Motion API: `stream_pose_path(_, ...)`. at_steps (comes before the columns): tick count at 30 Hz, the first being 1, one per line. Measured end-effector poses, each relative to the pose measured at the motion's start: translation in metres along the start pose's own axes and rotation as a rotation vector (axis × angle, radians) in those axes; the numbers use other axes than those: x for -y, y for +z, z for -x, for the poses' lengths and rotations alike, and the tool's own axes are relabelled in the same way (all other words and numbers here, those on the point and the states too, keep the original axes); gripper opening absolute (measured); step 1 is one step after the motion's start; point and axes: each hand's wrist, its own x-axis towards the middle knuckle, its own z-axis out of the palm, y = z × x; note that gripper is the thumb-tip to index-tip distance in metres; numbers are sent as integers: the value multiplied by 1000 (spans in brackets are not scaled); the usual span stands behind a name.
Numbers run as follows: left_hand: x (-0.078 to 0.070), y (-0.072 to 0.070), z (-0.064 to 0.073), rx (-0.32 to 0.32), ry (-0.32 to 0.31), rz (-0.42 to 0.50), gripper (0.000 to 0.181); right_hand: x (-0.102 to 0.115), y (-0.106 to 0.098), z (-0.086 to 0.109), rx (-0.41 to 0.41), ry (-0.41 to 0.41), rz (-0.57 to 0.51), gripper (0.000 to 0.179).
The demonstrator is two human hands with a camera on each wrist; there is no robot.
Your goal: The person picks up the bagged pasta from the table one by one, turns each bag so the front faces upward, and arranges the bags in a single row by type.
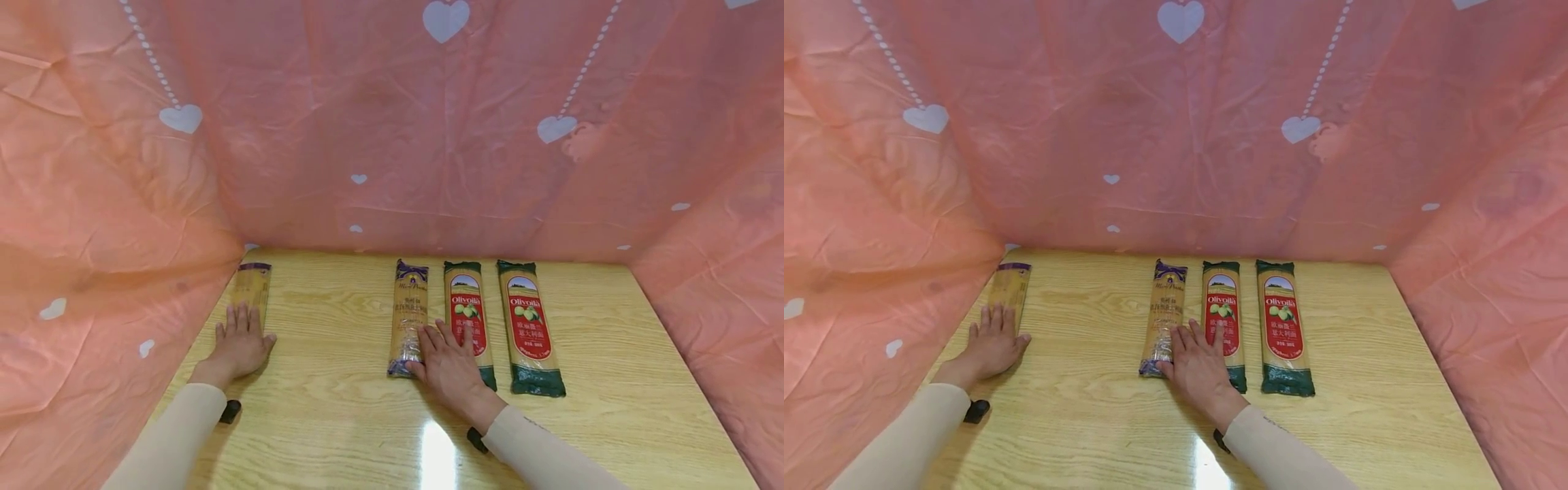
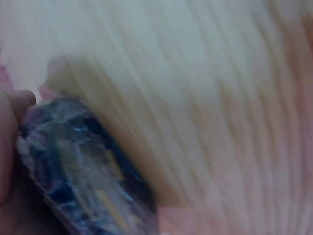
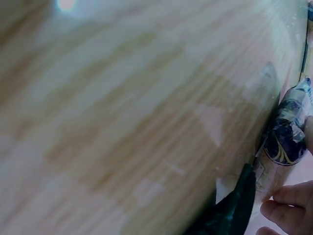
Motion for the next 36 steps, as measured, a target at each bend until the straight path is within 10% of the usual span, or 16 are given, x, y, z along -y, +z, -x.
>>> stream_pose_path(18, -70, 10, 9, 108, -84, 37, 79, 0, 0, -1, 11, 1, 2, 74)
stream_pose_path(36, -167, 47, 49, 125, 53, -67, 79, 1, -3, 0, 2, 1, -11, 72)
